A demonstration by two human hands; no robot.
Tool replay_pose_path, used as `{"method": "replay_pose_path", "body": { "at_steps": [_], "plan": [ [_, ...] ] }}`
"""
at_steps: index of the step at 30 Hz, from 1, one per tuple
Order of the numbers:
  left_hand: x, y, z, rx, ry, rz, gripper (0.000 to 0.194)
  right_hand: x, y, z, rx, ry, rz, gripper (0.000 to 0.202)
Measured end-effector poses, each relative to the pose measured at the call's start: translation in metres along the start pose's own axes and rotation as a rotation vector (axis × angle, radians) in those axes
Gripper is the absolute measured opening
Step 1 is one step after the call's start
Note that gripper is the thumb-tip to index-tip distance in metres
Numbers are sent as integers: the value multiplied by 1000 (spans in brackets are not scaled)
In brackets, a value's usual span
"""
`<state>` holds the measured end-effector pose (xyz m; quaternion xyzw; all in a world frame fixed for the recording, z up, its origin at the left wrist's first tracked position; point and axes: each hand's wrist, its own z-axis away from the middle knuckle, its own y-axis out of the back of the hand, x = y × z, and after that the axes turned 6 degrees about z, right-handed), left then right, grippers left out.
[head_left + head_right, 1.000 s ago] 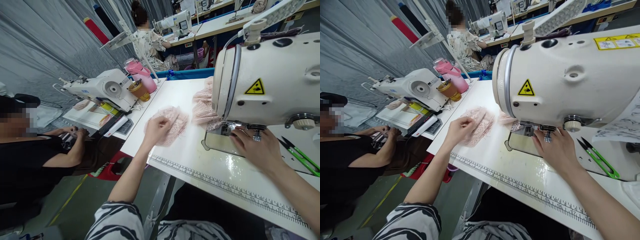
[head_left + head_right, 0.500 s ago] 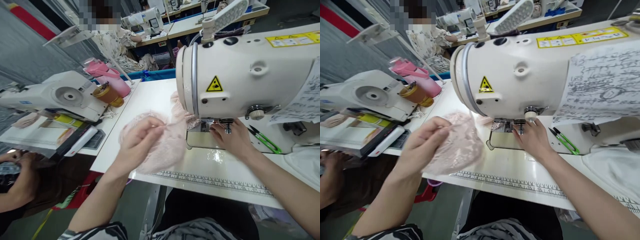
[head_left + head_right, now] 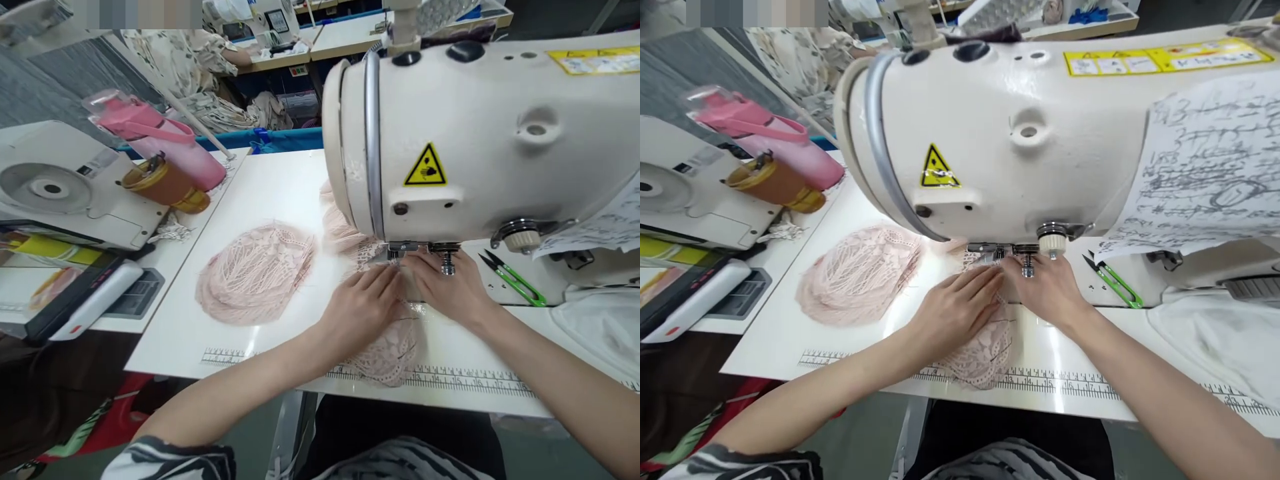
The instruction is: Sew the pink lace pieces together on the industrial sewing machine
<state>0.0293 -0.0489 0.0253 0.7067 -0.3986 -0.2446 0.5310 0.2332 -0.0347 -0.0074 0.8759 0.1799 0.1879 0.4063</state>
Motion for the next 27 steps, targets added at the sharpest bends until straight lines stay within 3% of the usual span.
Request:
{"method": "replay_pose_path", "body": {
  "at_steps": [2, 5, 8, 11, 16, 21, 27],
  "plan": [
    [0, -8, 1, -10, -10, 9, 38, -2, 1, 2, -14, 14, -3, 28],
    [-8, -17, 2, 1, -4, 48, 42, -1, -2, 4, -142, -24, -92, 32],
    [-17, -20, 2, 19, 13, 76, 43, 2, -3, 4, -280, -134, -187, 36],
    [-24, -20, 1, 16, 11, 119, 43, 2, 2, 2, -336, -281, -251, 31],
    [-34, -18, -1, -34, 20, 176, 44, -2, 9, -3, -277, -246, -315, 30],
    [-44, -20, -1, -65, 8, 231, 43, -4, 1, -3, -160, -152, -232, 27],
    [-47, -19, -3, -77, -2, 258, 43, -8, 2, -4, -185, -198, -159, 28]
  ]
}}
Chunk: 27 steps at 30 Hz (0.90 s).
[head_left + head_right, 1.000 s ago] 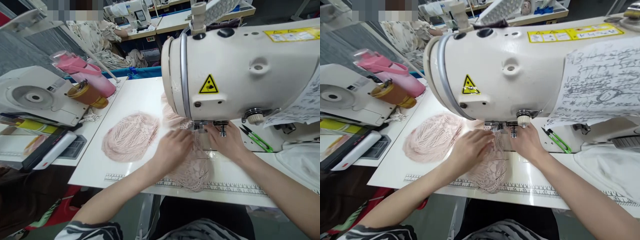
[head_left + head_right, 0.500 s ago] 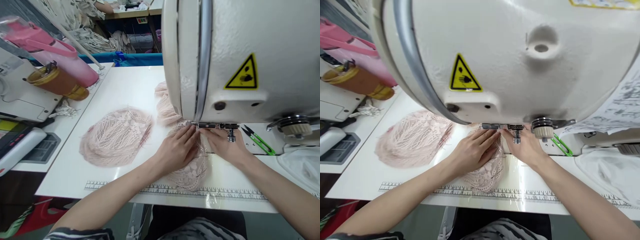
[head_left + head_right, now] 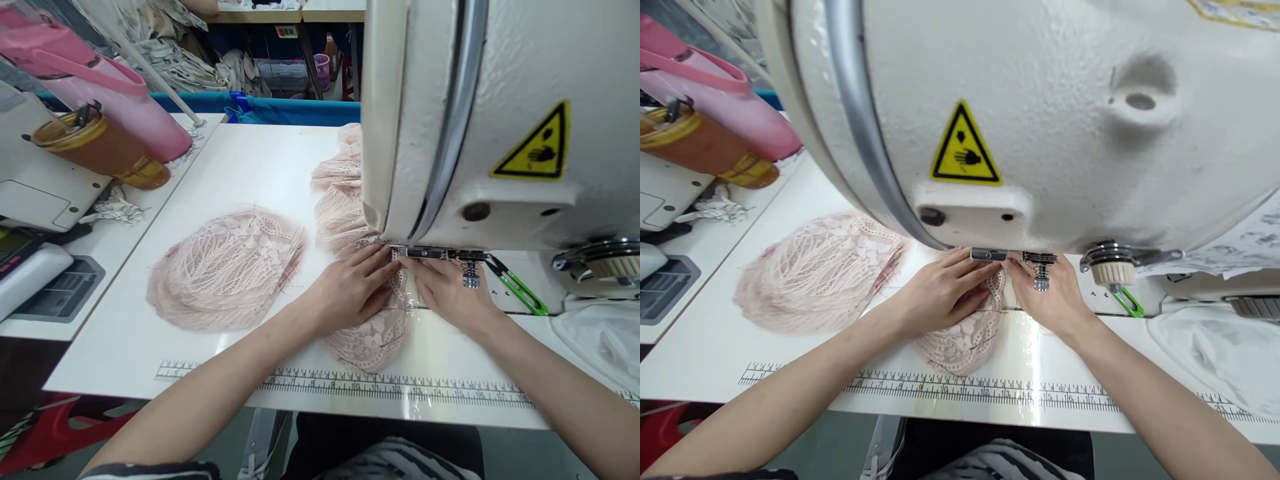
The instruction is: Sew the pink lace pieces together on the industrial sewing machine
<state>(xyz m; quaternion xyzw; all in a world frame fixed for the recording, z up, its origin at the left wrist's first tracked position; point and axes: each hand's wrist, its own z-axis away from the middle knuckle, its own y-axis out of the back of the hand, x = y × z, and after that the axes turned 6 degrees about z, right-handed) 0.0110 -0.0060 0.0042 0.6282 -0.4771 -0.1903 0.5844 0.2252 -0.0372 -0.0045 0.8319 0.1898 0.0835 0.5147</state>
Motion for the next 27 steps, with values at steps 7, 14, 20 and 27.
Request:
{"method": "replay_pose_path", "body": {
  "at_steps": [7, 14, 20, 27],
  "plan": [
    [1, 2, -1, -12, 8, -24, 43, 2, -4, 2, 48, 72, 50, 29],
    [2, 1, 0, 13, -9, -35, 43, 9, -19, 10, 91, 144, 116, 33],
    [2, 1, 0, 18, -3, -32, 43, 2, -2, -1, 125, 185, 148, 27],
    [3, 1, 0, 9, 5, -37, 43, -3, 3, 1, 134, 145, 197, 24]
  ]
}}
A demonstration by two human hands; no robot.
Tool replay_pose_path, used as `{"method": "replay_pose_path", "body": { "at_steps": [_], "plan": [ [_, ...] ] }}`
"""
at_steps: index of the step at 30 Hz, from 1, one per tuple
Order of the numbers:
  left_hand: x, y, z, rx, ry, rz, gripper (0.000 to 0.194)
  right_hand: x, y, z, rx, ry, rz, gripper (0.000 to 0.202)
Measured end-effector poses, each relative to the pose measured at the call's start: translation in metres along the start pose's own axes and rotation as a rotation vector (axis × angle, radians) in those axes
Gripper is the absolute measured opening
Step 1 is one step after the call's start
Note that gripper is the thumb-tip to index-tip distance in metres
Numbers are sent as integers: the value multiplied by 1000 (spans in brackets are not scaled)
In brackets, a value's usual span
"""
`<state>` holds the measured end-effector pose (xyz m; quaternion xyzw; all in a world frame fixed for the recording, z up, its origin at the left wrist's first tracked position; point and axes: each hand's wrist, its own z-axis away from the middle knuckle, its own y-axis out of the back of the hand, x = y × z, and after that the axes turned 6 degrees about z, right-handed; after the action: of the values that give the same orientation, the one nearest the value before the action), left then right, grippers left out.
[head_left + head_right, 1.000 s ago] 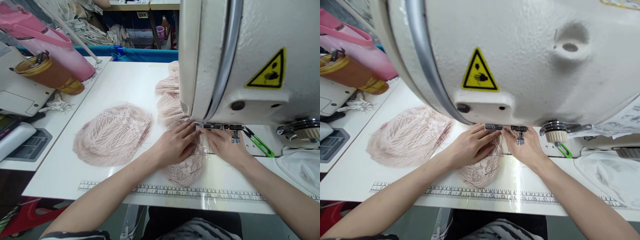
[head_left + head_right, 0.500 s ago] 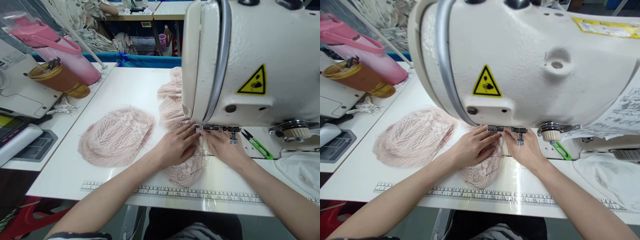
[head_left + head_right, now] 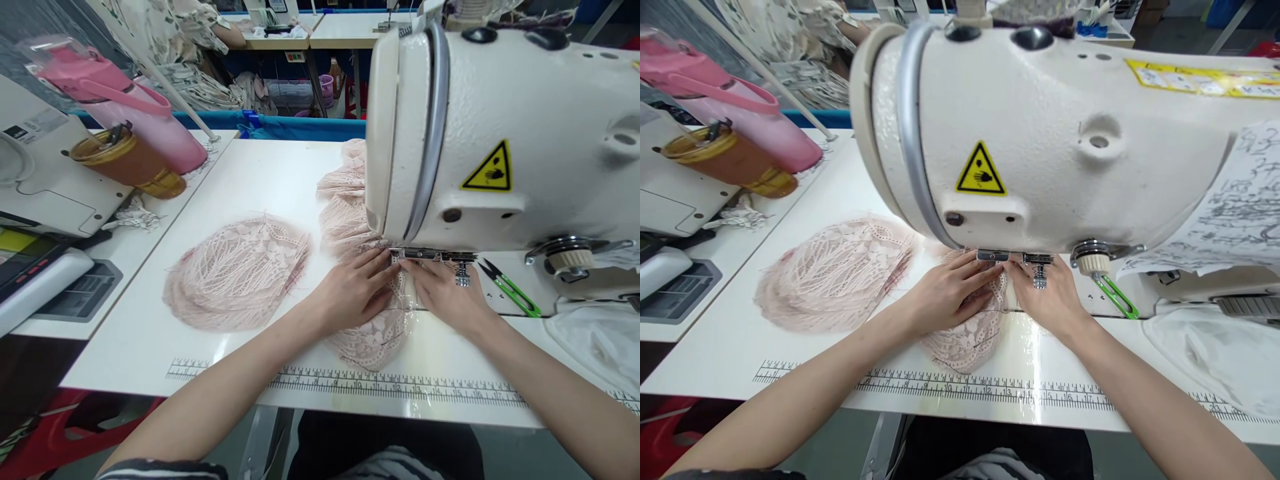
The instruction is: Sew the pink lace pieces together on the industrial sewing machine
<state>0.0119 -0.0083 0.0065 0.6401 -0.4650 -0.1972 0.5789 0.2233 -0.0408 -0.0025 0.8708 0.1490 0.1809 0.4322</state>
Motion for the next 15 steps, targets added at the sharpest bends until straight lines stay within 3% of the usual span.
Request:
{"method": "replay_pose_path", "body": {
  "at_steps": [5, 10, 13, 15],
  "plan": [
    [-1, 0, -1, 35, -30, -66, 41, 1, -5, 1, -55, 29, -7, 30],
    [10, 10, 2, 212, -39, -183, 32, 1, -7, -5, -36, 81, -67, 19],
    [21, 16, 14, 296, -160, -175, 23, 6, -5, -8, -31, 297, -132, 15],
    [25, 16, 19, 296, -330, -89, 21, 11, -1, -11, -71, 451, -153, 18]
  ]
}}
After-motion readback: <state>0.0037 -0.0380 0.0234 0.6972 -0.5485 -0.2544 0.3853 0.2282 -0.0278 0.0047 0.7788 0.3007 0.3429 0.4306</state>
